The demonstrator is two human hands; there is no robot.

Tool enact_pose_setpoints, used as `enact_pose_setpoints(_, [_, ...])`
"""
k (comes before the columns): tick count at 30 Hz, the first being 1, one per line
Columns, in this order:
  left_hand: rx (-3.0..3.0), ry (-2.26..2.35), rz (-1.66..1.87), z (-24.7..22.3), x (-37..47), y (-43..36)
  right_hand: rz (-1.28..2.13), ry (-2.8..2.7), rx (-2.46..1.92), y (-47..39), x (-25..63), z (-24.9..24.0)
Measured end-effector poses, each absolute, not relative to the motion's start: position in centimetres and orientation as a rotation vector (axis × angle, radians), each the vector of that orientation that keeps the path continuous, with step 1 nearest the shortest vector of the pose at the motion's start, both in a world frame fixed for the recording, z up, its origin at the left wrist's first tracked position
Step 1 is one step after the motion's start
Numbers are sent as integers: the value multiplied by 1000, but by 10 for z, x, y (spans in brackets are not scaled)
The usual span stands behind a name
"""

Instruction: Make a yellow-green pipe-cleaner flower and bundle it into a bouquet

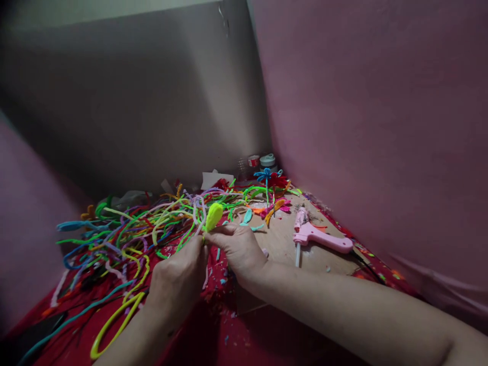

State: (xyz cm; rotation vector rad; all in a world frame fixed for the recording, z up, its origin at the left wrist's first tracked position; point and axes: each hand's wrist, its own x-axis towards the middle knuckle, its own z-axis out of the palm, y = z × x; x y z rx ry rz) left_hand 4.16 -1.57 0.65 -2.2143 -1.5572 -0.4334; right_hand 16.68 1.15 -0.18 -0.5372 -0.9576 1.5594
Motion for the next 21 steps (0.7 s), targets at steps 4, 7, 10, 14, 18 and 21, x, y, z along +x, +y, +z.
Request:
enact_pose_setpoints(4, [-2314, -1550, -612, 7, 42, -12, 1541, -938, -593, 12, 168, -3])
enact_pose_setpoints(7, [-2430, -1645, -932, 4, 43, -9, 1561, -936, -570, 13, 169, -4])
enact_pose_setpoints(10, [-2505, -1782, -1255, 1, 42, -7, 1573, -983, -539, 14, 170, -4])
enact_pose_setpoints(14, [-2612, -2079, -1707, 2, 40, -8, 1586, -1088, -481, 15, 173, -4])
enact_pose_setpoints(18, [-2689, -2380, -1984, 12, 38, -12, 1701, -1115, -439, 17, 177, -5])
enact_pose_setpoints(21, [-2815, -2432, -2263, 17, 35, -14, 1779, -1117, -400, 18, 180, -4])
